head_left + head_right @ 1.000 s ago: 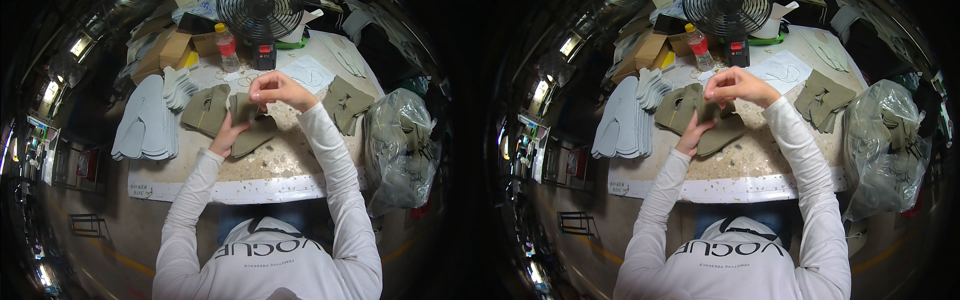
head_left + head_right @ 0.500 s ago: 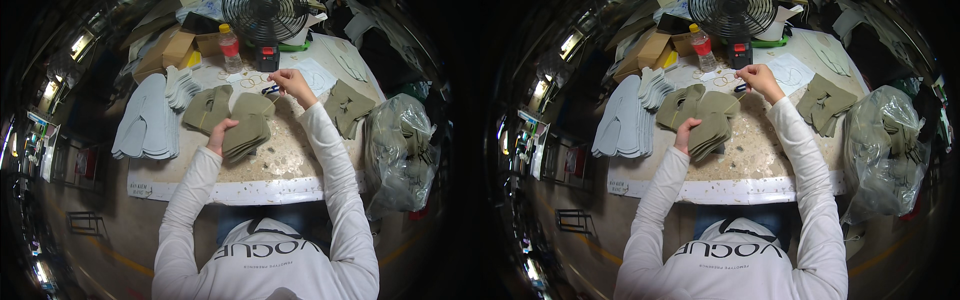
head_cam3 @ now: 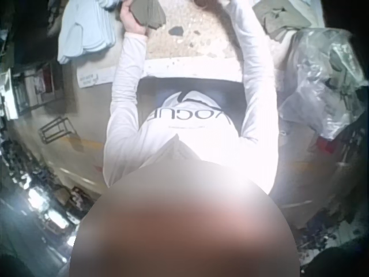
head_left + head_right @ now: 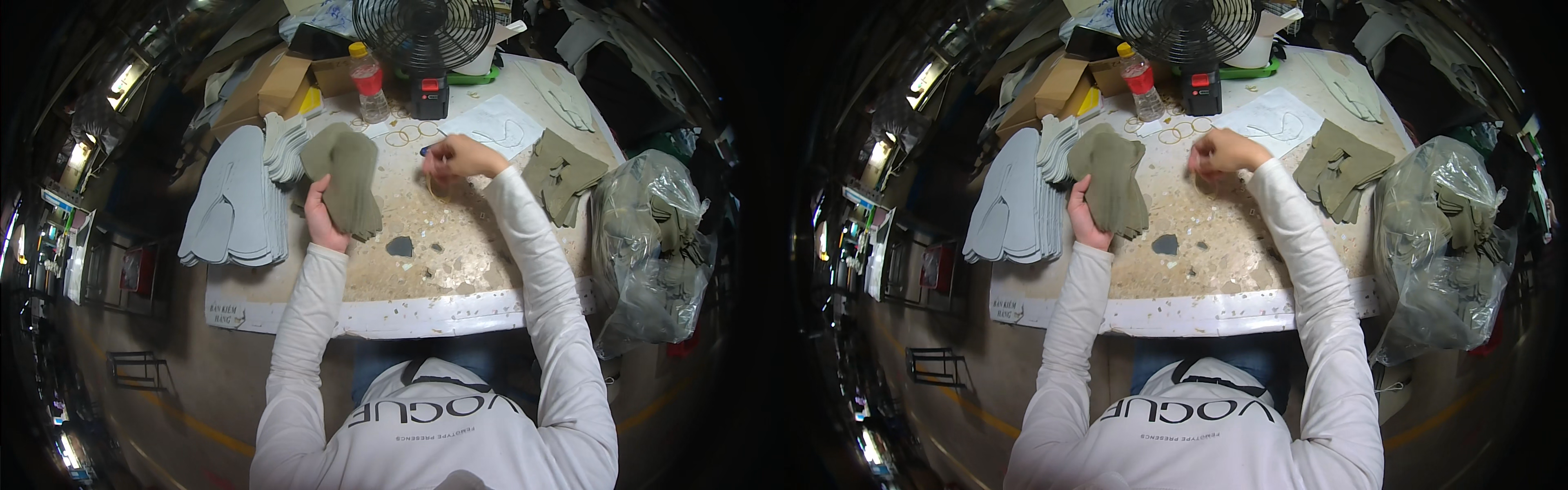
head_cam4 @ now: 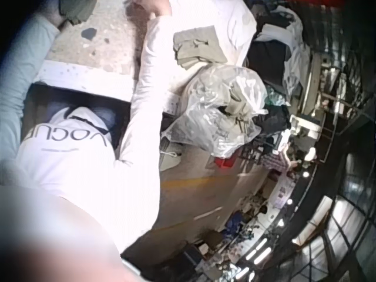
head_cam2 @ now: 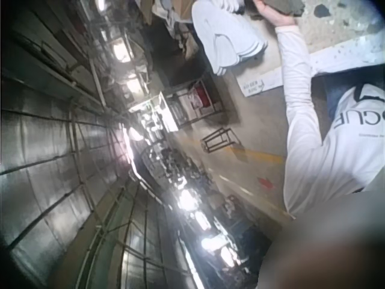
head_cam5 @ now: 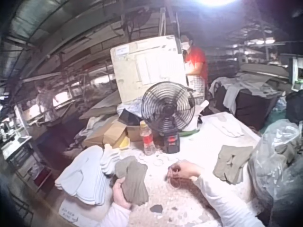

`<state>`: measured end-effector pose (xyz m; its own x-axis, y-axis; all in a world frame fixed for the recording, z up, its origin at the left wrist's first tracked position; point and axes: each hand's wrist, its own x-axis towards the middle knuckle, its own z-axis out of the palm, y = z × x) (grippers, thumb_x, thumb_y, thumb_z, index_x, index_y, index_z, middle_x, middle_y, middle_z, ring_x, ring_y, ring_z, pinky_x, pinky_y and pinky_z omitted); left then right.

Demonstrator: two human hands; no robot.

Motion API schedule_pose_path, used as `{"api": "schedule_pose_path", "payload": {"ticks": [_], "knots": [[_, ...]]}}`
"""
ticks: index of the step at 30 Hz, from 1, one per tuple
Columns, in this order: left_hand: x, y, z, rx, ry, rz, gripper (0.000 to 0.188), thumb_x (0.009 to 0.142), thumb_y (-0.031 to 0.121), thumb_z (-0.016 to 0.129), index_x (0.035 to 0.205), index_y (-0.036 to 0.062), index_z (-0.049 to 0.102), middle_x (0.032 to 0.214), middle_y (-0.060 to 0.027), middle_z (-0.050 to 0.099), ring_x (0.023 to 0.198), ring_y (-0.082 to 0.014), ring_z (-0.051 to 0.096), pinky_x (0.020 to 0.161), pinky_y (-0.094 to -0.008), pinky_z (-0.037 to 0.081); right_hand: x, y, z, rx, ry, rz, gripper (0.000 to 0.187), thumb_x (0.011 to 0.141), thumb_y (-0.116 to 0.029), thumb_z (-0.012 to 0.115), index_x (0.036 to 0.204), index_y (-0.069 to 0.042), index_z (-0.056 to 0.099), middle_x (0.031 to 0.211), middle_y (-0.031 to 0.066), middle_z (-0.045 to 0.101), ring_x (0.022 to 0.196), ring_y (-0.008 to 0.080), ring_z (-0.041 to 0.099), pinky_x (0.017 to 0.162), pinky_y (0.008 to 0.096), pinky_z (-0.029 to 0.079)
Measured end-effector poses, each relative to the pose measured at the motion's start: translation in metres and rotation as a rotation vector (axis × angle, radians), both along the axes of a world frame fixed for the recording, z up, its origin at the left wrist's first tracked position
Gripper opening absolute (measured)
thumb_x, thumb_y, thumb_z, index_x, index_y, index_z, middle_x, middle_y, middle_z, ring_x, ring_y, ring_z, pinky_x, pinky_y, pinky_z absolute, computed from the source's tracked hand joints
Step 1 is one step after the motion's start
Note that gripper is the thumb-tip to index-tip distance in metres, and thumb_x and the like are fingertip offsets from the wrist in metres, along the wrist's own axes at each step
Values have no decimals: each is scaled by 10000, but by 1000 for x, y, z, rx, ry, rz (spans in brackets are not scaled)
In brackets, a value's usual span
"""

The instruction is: The person unties a bundle of olive-green cardboard pieces and separates them one by one on a worktable. They use a small blue tool to cut or pry apart stuck pieces, then stack the separated pieces into a neat pile.

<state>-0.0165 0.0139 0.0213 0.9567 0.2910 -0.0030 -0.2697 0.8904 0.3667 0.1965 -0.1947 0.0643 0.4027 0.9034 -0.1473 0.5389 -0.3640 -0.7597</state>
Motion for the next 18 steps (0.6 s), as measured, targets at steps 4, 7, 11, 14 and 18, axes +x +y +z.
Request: {"api": "schedule_pose_path", "payload": {"ticks": [4, 7, 11, 14, 18], "knots": [[1, -26, 6, 118, 23, -51, 512, 986, 334, 483, 1390, 22, 442, 1395, -158, 513, 1276, -284, 498, 1088, -431, 386, -15, 32, -14, 731, -294, -428, 191, 866, -100, 632, 1035, -56, 709, 989, 93, 725, 853, 228, 697, 731, 292, 540], [7, -42, 5, 229, 29, -82, 536, 1036, 368, 429, 1470, 70, 328, 1468, -130, 433, 1369, -254, 391, 1140, -435, 305, -26, 32, -1, 717, -295, -442, 177, 905, -133, 640, 1053, -65, 708, 1019, 57, 721, 879, 141, 691, 715, 280, 535], [8, -51, -5, 383, 111, 50, 424, 1052, 273, 433, 1445, 139, 343, 1434, -88, 460, 1331, -234, 438, 1118, -421, 354, -59, 24, 14, 482, -222, -116, 325, 882, -267, 694, 1130, -57, 695, 962, 105, 718, 714, 182, 686, 670, 299, 535], [7, -51, -8, 395, 119, 50, 381, 1054, 253, 436, 1412, 142, 370, 1387, -70, 491, 1285, -207, 473, 1093, -409, 383, -90, 30, 10, 455, -392, -180, 614, 738, -424, 792, 1170, -10, 654, 928, 198, 655, 814, 346, 666, 743, 407, 534], [4, -49, -4, 336, 104, 32, 390, 1055, 241, 435, 1415, 117, 348, 1365, -73, 487, 1256, -203, 486, 1079, -399, 391, -99, 32, 7, 491, -590, -157, 669, 710, -408, 810, 1225, -28, 616, 972, 195, 601, 861, 352, 644, 770, 412, 520]]}}
